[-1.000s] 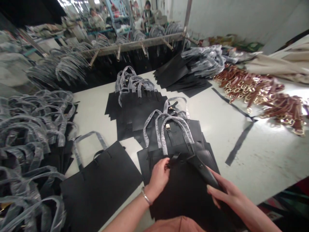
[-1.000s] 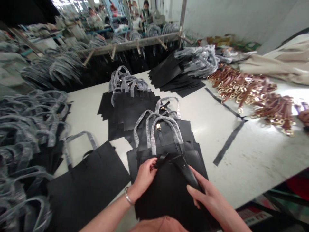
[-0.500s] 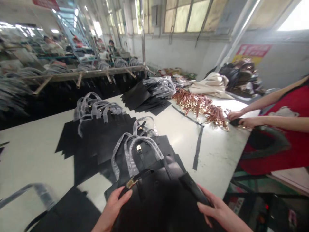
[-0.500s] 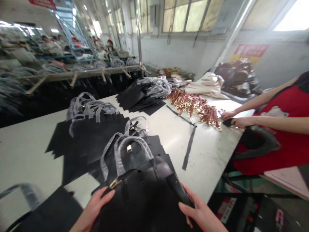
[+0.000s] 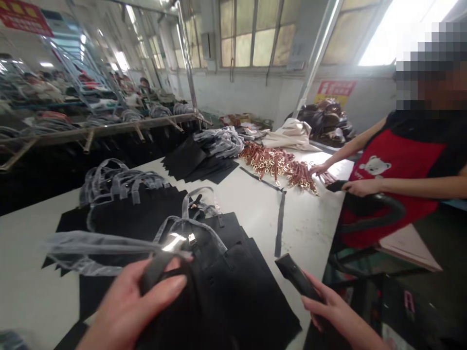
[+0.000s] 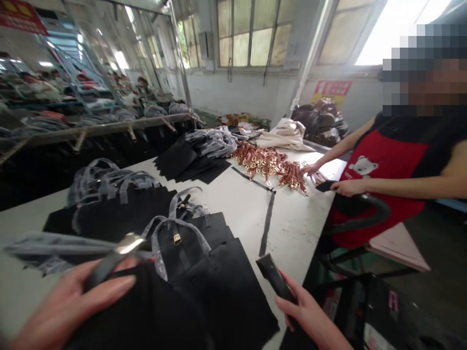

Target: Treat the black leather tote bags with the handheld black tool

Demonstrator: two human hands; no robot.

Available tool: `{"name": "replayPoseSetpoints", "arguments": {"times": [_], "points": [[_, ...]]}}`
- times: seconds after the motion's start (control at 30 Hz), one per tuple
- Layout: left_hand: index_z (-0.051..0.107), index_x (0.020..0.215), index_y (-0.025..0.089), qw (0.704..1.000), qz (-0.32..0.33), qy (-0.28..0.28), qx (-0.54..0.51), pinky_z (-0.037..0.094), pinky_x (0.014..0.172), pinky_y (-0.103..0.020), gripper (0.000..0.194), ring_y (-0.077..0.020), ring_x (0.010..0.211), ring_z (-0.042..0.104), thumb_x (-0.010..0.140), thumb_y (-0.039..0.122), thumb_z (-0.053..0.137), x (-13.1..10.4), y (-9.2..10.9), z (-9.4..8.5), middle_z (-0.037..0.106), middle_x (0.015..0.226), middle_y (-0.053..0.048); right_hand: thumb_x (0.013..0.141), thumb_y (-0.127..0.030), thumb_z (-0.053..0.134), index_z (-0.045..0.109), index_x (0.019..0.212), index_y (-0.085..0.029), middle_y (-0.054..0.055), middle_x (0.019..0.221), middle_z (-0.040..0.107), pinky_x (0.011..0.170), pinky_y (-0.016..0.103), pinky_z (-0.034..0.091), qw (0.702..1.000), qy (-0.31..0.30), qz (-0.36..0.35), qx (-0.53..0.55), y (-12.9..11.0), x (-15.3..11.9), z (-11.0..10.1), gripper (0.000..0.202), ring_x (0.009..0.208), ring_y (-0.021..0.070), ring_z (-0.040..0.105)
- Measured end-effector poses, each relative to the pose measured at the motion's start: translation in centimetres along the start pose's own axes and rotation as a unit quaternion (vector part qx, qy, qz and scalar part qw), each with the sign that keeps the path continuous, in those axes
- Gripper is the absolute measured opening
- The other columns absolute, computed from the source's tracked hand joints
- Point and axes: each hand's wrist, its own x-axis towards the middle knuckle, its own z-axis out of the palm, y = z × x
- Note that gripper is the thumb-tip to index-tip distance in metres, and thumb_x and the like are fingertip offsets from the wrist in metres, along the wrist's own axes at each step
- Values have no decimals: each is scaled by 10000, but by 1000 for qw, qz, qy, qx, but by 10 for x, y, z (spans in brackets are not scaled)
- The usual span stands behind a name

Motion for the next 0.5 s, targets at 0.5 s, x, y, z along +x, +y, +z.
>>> {"name": "replayPoseSetpoints", "arguments": {"times": [0.5], "points": [[477, 1385, 230, 869, 362, -132, 309, 383, 1089, -478, 574, -287, 1364, 399, 825, 178, 593, -16, -133, 235, 416, 1495, -109, 709, -506, 671, 274, 1503, -139, -65, 575, 544, 387, 210, 358, 998, 27, -5, -64, 4, 14, -30, 960, 394, 97, 482]]}}
